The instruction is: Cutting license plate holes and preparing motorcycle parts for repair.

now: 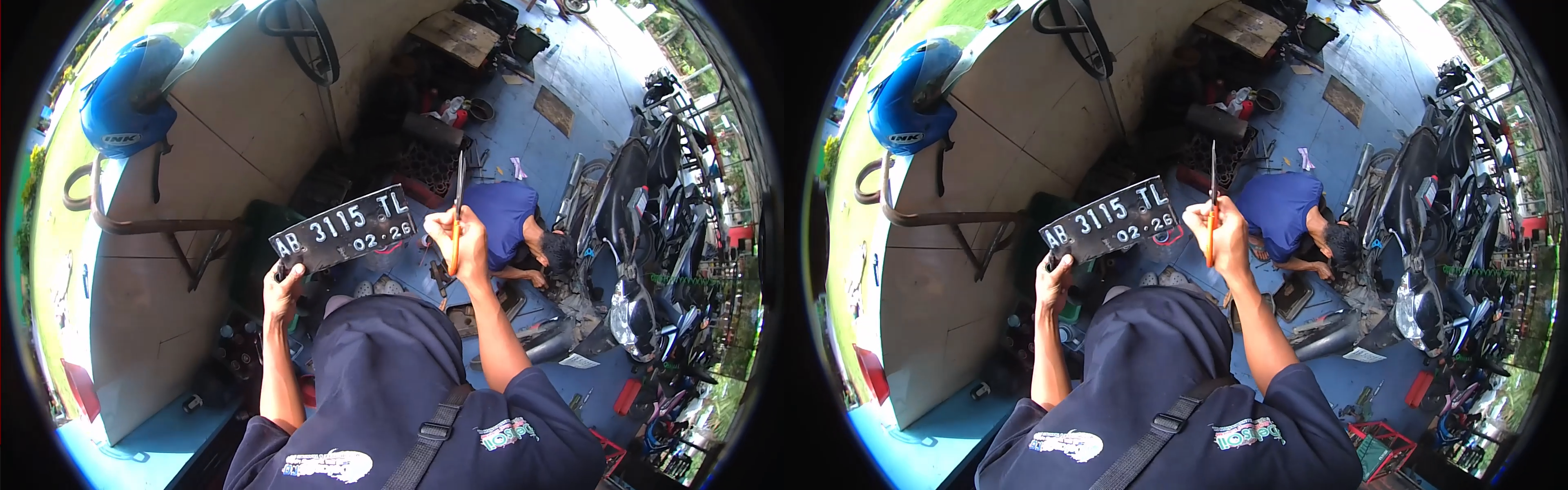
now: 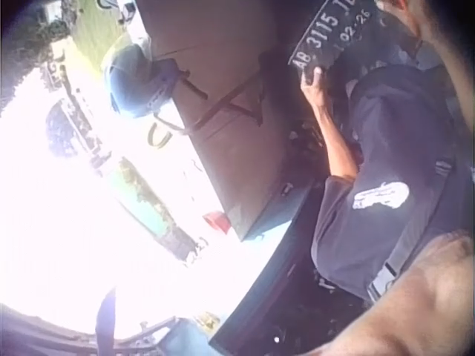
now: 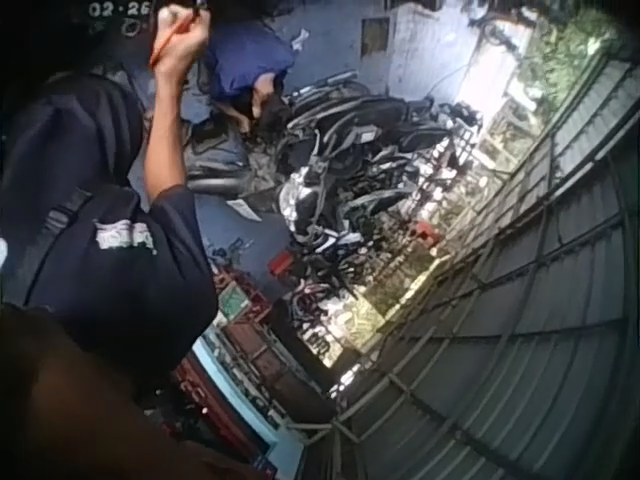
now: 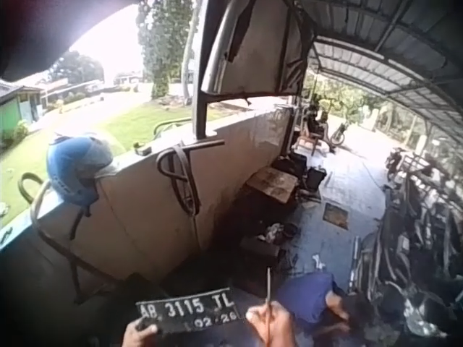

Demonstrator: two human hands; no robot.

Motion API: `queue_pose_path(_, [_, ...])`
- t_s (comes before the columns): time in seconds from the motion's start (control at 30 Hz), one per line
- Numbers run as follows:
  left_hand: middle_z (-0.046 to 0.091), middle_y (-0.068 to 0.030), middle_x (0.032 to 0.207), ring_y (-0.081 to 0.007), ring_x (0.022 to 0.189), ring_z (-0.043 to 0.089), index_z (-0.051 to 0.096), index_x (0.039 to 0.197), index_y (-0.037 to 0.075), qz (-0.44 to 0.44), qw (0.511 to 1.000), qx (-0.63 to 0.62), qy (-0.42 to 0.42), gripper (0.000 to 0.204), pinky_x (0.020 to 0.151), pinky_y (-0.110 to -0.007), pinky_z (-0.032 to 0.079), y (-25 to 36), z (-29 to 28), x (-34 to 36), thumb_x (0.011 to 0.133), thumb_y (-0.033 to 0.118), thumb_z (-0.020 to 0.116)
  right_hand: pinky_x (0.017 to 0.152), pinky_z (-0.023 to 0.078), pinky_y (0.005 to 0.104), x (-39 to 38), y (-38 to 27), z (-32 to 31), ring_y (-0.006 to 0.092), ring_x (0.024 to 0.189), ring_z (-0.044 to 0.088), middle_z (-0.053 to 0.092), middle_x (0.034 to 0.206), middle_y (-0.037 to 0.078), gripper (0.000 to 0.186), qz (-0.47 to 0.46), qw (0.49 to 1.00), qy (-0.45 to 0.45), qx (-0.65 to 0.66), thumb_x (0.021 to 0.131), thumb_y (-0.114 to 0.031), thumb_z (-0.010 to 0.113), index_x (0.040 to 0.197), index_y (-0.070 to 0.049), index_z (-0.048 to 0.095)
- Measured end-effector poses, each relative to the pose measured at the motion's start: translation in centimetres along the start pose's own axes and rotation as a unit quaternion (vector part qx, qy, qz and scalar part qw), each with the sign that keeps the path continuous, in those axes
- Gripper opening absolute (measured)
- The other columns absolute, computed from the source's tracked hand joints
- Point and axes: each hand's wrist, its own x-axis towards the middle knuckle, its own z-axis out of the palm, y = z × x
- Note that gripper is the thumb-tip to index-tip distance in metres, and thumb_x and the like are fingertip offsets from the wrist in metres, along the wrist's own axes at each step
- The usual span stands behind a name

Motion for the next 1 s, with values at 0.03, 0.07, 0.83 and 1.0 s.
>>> queue_pose_path(0.03, [0.053, 0.0092, 0.071, -0.0013, 0.051, 0.034, 0.069, 0.102, 0.007, -0.014, 0.999, 0.021, 0.034, 0.033, 0.047, -0.022, 0.022, -0.6, -0.1, 0.5, 0.081, 0.024, 0.088, 0.069, 0.052, 0.0249, -0.2, 2.1, -0.3, 0.0089, 0.073, 0.064, 0.070, 0.081, 0.004, 0.021, 0.026, 0.999, 0.032, -0.010, 0.085, -0.008, 0.082, 0.095, 0.001, 0.066])
queue_pose_path(0.07, [0.057, 0.0091, 0.073, -0.0009, 0.053, 0.036, 0.071, 0.102, 0.007, -0.042, 0.995, 0.050, 0.073, 0.033, 0.049, -0.021, 0.023, -2.0, -0.8, 1.2, 0.080, 0.025, 0.089, 0.069, 0.052, 0.0246, -0.6, 4.6, -1.1, 0.0092, 0.073, 0.065, 0.071, 0.083, 0.005, 0.022, 0.046, 0.998, 0.040, -0.027, 0.085, -0.009, 0.082, 0.098, 0.002, 0.068])
queue_pose_path(0.83, [0.072, -0.0098, 0.094, -0.0187, 0.064, 0.064, 0.066, 0.116, -0.001, -0.066, 0.814, -0.095, 0.569, 0.033, 0.046, -0.031, 0.044, -24.8, -1.5, 42.1, 0.086, 0.005, 0.079, 0.060, 0.059, 0.0289, -11.3, 25.4, -9.4, 0.0196, 0.073, 0.073, 0.071, 0.087, 0.013, 0.025, 0.502, 0.861, 0.062, 0.055, 0.090, -0.009, 0.078, 0.090, -0.006, 0.054])
queue_pose_path(1.0, [0.068, -0.0098, 0.080, -0.0168, 0.048, 0.051, 0.069, 0.105, -0.005, -0.122, 0.792, -0.099, 0.590, 0.024, 0.042, -0.033, 0.036, -28.0, -0.9, 45.9, 0.089, 0.012, 0.077, 0.058, 0.057, 0.0280, -8.9, 27.6, -12.3, 0.0185, 0.067, 0.071, 0.069, 0.079, 0.012, 0.029, 0.536, 0.839, 0.087, 0.025, 0.088, -0.012, 0.080, 0.090, -0.006, 0.051])
